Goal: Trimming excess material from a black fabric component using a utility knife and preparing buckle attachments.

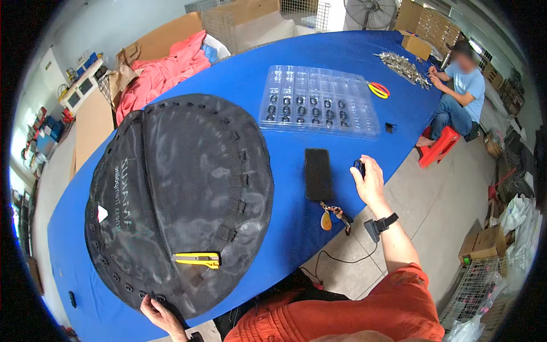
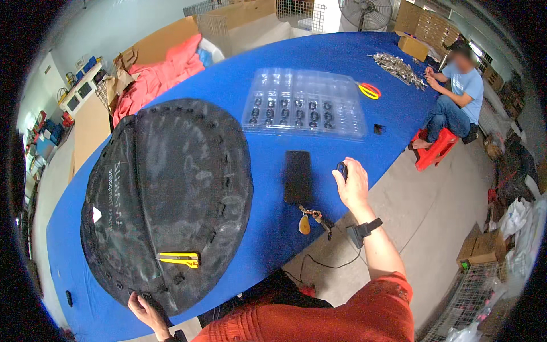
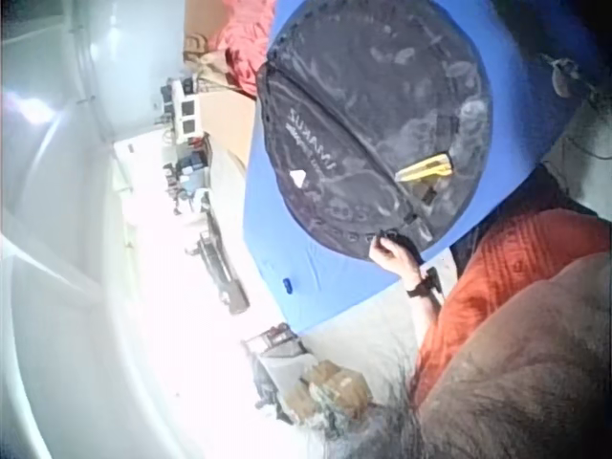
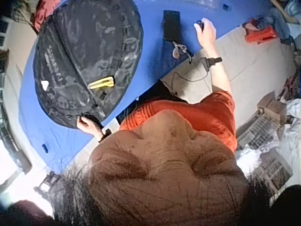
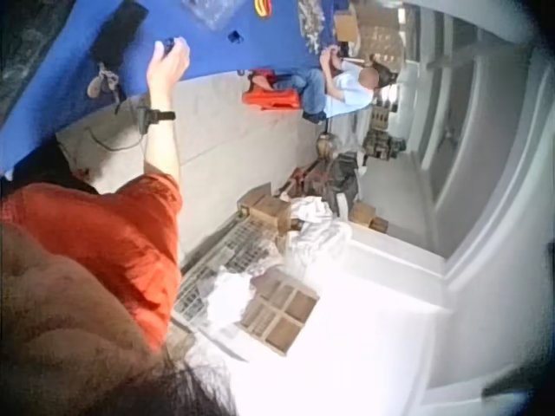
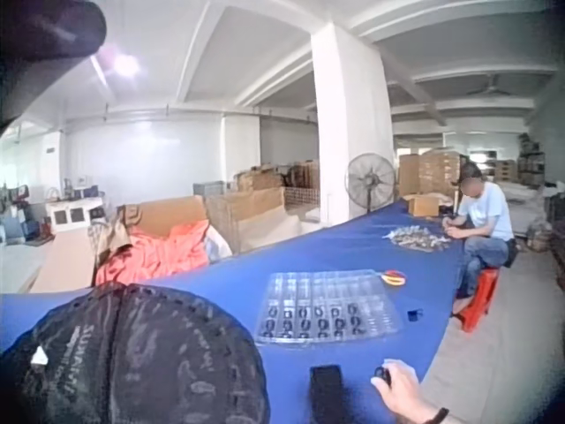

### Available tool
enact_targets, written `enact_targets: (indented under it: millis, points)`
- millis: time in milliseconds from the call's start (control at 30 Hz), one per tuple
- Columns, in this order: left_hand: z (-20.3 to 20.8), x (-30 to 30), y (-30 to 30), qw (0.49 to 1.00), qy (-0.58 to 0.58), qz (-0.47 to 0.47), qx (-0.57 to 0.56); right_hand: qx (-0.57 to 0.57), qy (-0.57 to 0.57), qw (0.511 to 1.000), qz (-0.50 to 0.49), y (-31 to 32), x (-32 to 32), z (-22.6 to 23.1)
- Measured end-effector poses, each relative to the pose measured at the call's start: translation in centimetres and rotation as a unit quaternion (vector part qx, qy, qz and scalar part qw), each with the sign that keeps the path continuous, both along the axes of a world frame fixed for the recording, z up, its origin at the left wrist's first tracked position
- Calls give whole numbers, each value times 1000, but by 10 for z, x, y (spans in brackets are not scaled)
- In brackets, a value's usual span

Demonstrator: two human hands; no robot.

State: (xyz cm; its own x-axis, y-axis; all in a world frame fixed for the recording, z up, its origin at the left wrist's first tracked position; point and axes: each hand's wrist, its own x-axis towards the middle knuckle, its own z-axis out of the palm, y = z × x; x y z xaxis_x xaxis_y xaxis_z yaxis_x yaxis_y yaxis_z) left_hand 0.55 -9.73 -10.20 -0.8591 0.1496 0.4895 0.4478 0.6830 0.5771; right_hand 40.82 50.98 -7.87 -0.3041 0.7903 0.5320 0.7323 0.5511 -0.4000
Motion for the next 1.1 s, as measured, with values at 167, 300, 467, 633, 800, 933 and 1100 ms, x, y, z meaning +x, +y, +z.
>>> enact_targets:
  millis: [167,300,467,633,800,933,1100]
  points:
    - [8,5,9,1000,-18,-13,-12,-16,16,1000,-19,1,-1,4]
    - [6,5,7,1000,-18,-19,16,-14,26,999,-30,1,-4,2]
    - [4,7,11,989,-82,-45,118,-7,26,999,-43,-1,-3,-2]
    - [-1,6,1,982,-105,-47,149,-19,41,997,-55,-7,-7,0]
    - [5,9,5,978,-118,-56,162,-33,35,997,-61,-7,-7,1]
    - [7,10,8,981,-111,-53,147,-3,39,997,-70,-2,-4,-7]
    - [6,12,10,982,-119,-53,136,-42,68,994,-67,2,-3,-5]
